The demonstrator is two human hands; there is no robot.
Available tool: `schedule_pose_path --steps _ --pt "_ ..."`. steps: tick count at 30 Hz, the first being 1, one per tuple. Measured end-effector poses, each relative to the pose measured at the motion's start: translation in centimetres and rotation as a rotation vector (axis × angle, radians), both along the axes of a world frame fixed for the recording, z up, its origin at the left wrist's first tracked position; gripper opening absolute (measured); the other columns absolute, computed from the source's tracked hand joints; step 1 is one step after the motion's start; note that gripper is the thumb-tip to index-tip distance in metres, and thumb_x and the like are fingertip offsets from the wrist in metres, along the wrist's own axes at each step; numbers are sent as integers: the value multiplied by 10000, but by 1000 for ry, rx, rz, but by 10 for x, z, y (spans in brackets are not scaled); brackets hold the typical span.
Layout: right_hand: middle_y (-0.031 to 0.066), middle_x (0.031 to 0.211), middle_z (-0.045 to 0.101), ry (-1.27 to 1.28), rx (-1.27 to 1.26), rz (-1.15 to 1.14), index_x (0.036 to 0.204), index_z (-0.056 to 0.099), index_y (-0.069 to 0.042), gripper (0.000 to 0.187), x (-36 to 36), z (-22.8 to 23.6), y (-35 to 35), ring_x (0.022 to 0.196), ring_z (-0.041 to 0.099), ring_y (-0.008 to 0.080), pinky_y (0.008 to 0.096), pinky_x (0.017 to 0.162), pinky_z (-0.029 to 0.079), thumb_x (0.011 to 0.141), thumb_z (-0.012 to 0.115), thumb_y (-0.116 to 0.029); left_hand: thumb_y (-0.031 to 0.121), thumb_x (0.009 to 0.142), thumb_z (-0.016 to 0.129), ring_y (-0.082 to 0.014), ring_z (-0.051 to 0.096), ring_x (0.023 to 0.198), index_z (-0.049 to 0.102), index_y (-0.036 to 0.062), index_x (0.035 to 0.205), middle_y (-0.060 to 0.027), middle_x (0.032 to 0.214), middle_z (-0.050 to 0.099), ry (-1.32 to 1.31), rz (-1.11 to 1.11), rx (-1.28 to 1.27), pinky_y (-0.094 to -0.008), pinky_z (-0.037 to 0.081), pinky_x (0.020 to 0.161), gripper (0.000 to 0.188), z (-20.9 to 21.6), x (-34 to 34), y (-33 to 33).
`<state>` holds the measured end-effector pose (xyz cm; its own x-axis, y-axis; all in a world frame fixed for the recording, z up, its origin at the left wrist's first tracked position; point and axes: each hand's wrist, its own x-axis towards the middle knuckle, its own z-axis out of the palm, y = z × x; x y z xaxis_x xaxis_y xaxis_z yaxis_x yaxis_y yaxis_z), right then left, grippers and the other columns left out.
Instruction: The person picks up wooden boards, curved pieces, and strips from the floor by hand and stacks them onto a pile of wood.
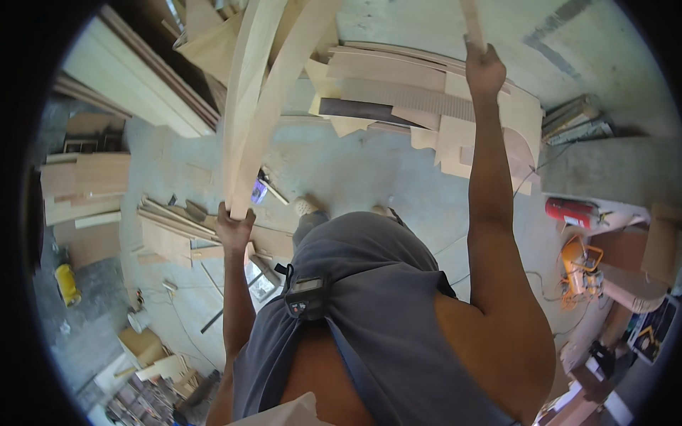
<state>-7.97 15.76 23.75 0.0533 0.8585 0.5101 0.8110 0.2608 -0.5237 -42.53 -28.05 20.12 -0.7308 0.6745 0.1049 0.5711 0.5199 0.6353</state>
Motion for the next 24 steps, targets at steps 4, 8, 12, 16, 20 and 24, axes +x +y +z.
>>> schedule_pose_path --steps 4,8,12,16,20,24 --pt "135 646 615 501 50 2 805 611 43 436 47 -8 30 644 620 251 337 627 469 834 597 -392 163 570 721 -325 602 633 519 15 771 -178 703 589 117 -200 69 -383 474 586 322 14 -1 95" --pt "112 719 641 899 170 -116 873 588 68 431 74 -56 60 686 608 203 299 677 456 858 573 -363 146 554 735 -342 581 664 534 34 769 -159 732 575 203 -363 134 -400 468 613 315 63 -16 180" --pt "150 818 643 1078 0 -400 952 551 93 452 119 -115 77 739 618 208 305 700 462 882 533 -353 103 544 719 -369 552 660 537 39 756 -140 690 557 374 -541 176 -414 463 602 287 65 -68 241" --pt "194 967 615 1400 -129 -516 1043 483 119 478 131 -149 63 808 618 240 343 722 468 916 471 -341 93 585 709 -317 603 672 584 57 777 -140 744 609 226 -670 96 -376 485 609 232 42 -97 293" --pt "165 1261 477 1591 -214 -489 1200 399 1 522 111 -154 64 1134 476 280 532 816 413 955 270 -442 157 604 701 -311 617 696 608 50 841 -141 781 628 258 -875 -35 -368 497 639 276 23 -77 376" --pt "145 1230 488 1687 26 -290 1138 436 -34 469 82 -152 87 1062 536 296 501 823 465 947 302 -441 177 620 696 -303 617 699 620 53 888 -127 794 633 232 -959 -191 -366 494 645 305 6 -59 433"
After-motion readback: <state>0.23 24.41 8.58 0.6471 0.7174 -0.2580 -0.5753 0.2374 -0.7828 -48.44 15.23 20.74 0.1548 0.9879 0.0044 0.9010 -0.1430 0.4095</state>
